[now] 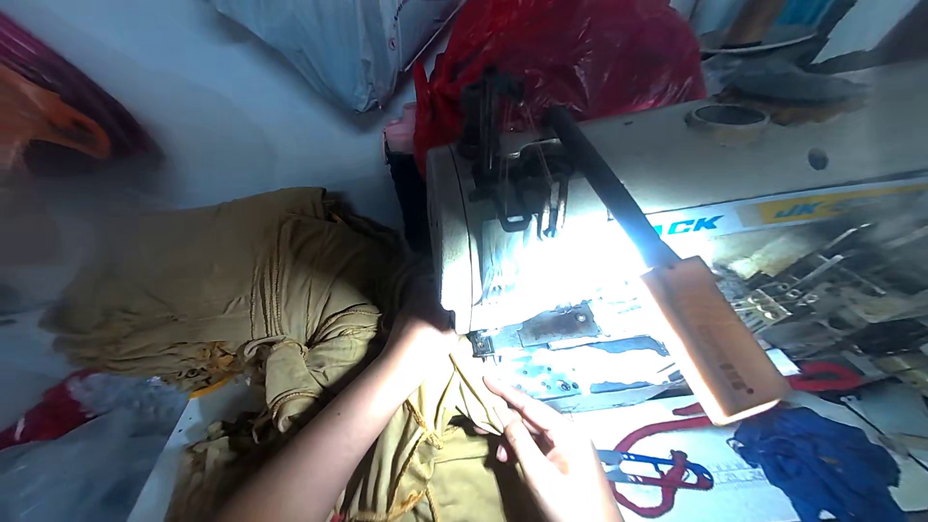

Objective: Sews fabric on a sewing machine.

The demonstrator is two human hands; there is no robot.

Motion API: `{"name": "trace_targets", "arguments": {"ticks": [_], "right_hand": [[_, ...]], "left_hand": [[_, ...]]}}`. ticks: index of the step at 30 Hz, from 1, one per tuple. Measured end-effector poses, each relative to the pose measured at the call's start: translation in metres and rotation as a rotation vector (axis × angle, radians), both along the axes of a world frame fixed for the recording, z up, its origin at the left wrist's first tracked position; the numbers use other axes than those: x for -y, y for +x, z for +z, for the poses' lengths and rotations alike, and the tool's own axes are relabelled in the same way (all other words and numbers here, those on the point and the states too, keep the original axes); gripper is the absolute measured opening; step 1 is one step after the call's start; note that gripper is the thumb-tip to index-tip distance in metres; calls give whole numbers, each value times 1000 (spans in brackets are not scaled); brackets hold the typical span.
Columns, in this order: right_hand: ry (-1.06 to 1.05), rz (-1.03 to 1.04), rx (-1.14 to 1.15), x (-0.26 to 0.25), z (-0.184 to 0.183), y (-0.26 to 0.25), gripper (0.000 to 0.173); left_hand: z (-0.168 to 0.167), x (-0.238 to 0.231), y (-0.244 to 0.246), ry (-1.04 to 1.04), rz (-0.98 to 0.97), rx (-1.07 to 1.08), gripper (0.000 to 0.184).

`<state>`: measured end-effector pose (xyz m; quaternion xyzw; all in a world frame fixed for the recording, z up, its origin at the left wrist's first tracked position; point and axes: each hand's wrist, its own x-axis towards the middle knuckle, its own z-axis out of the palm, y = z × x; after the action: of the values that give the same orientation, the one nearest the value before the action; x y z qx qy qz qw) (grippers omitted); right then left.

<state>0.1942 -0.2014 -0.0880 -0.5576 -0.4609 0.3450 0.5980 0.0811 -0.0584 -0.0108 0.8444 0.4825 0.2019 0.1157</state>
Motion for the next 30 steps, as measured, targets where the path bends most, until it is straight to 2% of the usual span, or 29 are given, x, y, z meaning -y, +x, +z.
{"name": "trace_targets", "arguments": {"ticks": [6, 9, 10, 11, 13, 16, 17, 18, 19, 20, 21, 22, 24, 26, 30], "right_hand": [[27, 4, 48, -2, -2, 2, 32], [56, 26, 21, -3, -3, 3, 34], [62, 29, 12, -4, -3, 3, 35], [69, 28, 6, -5, -3, 3, 35], [77, 24, 3, -6, -4, 2, 35], [54, 29, -18, -6, -4, 3, 31], [52, 29, -17, -7, -4, 4, 31], [51, 26, -8, -7, -4, 3, 31], [48, 28, 7, -7, -4, 3, 32], [45, 36, 34, -6, -3, 4, 33], [46, 49, 75, -5, -3, 6, 35], [46, 70, 127, -4, -3, 10, 37], [37, 111, 209, -3, -3, 16, 42], [29, 137, 269, -2, -2, 20, 44], [39, 134, 441, -1, 3, 25, 45]], "left_hand": [[13, 6, -6, -115, 8, -64, 27], [10, 38, -21, -82, 5, -61, 33], [3, 56, -28, -25, -27, -55, 37], [-8, 72, -38, 86, -78, -83, 48], [-31, 86, -61, 324, -156, -201, 60], [-27, 73, -99, 430, -137, -328, 86], [-20, 68, -110, 420, -145, -376, 87], [-14, 66, -117, 379, -175, -407, 78], [-9, 66, -122, 278, -206, -425, 61], [-2, 68, -124, 120, -217, -436, 53], [3, 68, -123, -11, -215, -401, 57], [5, 68, -121, -24, -214, -310, 57], [1, 64, -111, 208, -227, -86, 39], [-1, 58, -96, 387, -306, 29, 24], [-12, 41, -72, 407, -523, -47, 20]]}}
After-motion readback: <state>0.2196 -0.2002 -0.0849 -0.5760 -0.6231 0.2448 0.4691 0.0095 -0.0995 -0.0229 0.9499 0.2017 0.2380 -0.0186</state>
